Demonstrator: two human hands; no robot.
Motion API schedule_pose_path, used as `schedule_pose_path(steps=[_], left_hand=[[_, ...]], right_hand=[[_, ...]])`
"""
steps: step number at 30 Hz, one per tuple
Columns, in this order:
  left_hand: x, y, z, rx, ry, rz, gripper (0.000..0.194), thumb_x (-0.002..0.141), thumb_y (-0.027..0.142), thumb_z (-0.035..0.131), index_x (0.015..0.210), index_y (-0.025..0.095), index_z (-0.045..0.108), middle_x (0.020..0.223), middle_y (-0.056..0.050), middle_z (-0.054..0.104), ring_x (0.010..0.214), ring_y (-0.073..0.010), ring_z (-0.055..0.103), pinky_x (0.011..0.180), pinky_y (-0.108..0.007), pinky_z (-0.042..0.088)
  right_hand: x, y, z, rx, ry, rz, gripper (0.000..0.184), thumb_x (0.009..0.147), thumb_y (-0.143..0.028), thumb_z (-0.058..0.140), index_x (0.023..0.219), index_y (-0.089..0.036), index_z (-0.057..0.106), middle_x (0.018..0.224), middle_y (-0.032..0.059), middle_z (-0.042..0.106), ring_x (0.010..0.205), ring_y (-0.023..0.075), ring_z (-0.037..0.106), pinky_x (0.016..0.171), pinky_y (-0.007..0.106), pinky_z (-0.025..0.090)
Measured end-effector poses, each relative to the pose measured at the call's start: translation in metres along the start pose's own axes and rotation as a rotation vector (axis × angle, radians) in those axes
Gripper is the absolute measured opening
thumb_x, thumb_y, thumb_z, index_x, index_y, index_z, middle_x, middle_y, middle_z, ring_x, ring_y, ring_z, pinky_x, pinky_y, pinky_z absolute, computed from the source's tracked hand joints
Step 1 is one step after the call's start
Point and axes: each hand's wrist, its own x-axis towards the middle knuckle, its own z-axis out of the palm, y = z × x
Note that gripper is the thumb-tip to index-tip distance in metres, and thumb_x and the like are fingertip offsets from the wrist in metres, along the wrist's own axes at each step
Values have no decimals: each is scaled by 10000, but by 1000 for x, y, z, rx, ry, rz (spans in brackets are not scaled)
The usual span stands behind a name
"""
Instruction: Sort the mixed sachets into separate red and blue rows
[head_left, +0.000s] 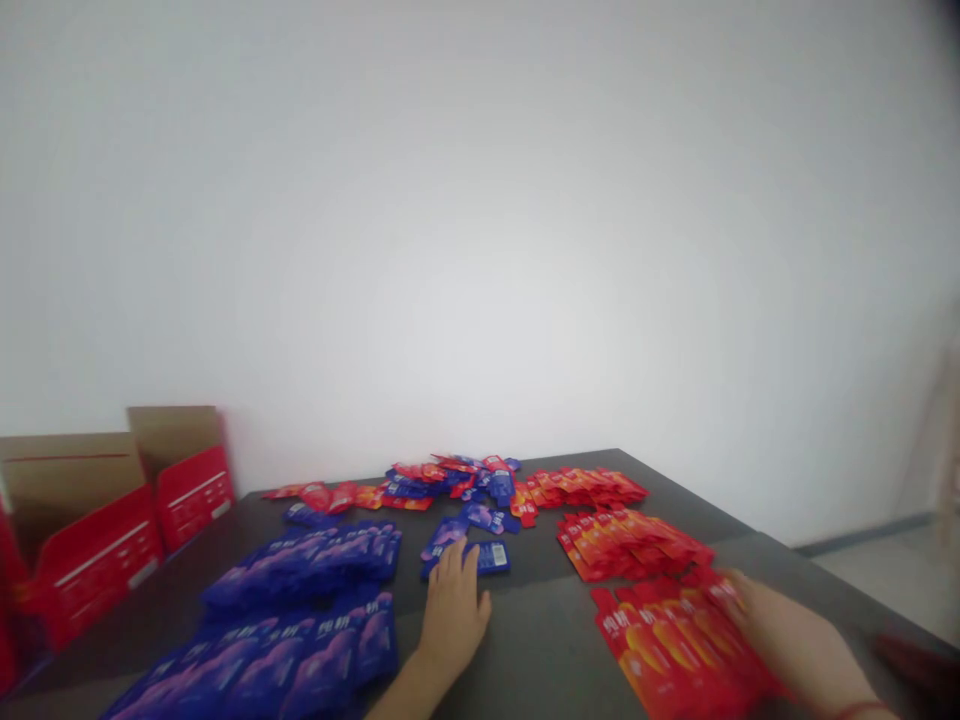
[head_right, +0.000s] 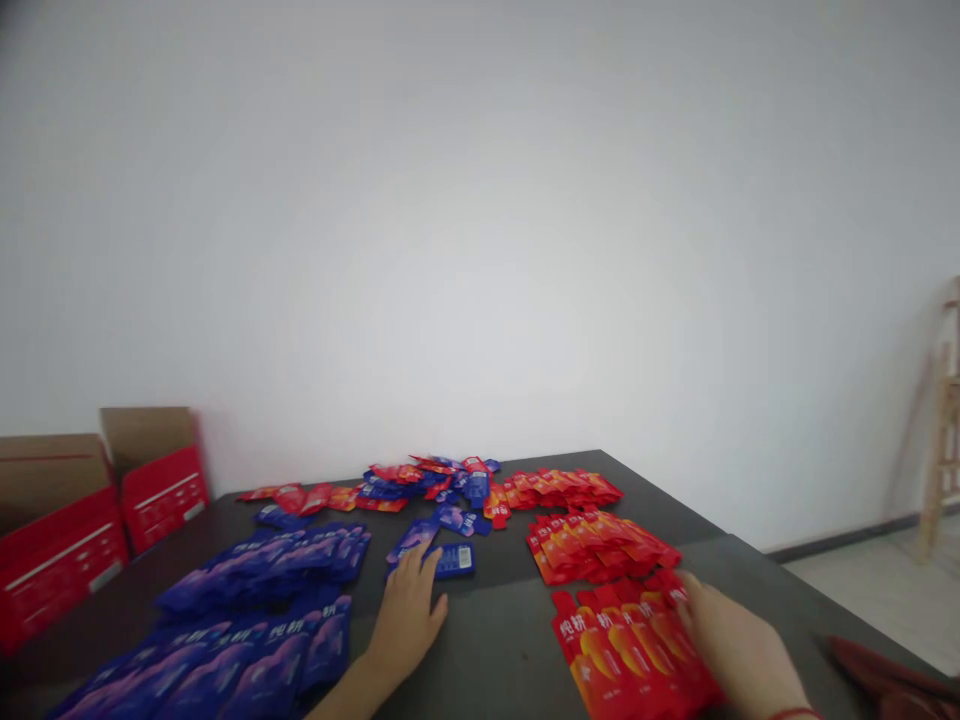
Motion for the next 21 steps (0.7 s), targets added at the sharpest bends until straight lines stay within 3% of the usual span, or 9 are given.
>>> schedule_pose_path(steps=[2, 5, 8, 10, 12, 14, 17, 21], left_hand=[[12, -9, 7, 120, -1, -119, 665, 737, 269, 557, 1366, 110, 413, 1492, -183, 279, 1372, -339, 227, 1096, -469, 186], [21, -18, 20, 160, -10, -228, 712, 782, 447, 553, 1391, 116, 388, 1497, -218, 249, 1371, -397, 201, 1082, -530, 173], [23, -25, 31, 143, -11, -247, 652, 859, 516, 446, 1385, 133, 408, 1475, -220, 299, 1359, -378, 253, 1078, -499, 209], [24, -29, 35, 141, -17, -262, 602, 895, 473, 407, 1387, 127, 405, 1465, -215, 324, 1350, -353, 289, 1072, -465, 240], [25, -32, 36, 146, -21, -293, 566, 903, 404, 416, 1377, 95, 413, 1445, -222, 354, 1335, -349, 316, 1061, -452, 264], [26, -34, 35, 147, -19, -312, 528, 898, 335, 429, 1353, 67, 437, 1407, -227, 408, 1306, -345, 359, 1051, -448, 278], [27, -34, 30, 127, -10, -297, 447, 890, 265, 431, 1287, 75, 506, 1306, -194, 519, 1222, -312, 446, 1024, -426, 311], [26, -29, 22, 84, -8, -259, 323, 870, 220, 459, 1140, 120, 607, 1129, -146, 613, 1122, -292, 498, 954, -424, 368]], right_hand=[[4, -63, 6, 96, -66, -210, 425, 850, -250, 386, 1215, -160, 584, 1180, 157, 643, 981, 269, 654, 849, 379, 481], [5, -169, 25, 187, -173, -543, 530, 745, -172, 476, 1268, -148, 560, 1328, 133, 543, 1210, 247, 509, 1035, 344, 361], [11, -254, 49, 173, -220, -629, 666, 687, -69, 458, 1353, -107, 466, 1451, 135, 403, 1340, 243, 342, 1101, 366, 260], [18, -288, 62, 137, -251, -611, 678, 703, -61, 437, 1377, -134, 433, 1488, 116, 346, 1370, 249, 282, 1096, 433, 249], [26, -307, 69, 116, -274, -593, 647, 722, -75, 433, 1360, -182, 454, 1463, 101, 394, 1341, 259, 335, 1042, 482, 314], [31, -313, 69, 106, -278, -593, 581, 744, -70, 421, 1298, -213, 522, 1377, 98, 507, 1263, 255, 443, 965, 460, 396], [25, -310, 61, 74, -257, -592, 465, 804, -47, 362, 1142, -202, 642, 1165, 118, 656, 1114, 239, 568, 875, 369, 448], [-1, -296, 40, 48, -216, -589, 412, 834, -60, 346, 986, -186, 707, 937, 132, 718, 942, 247, 641, 792, 323, 460]])
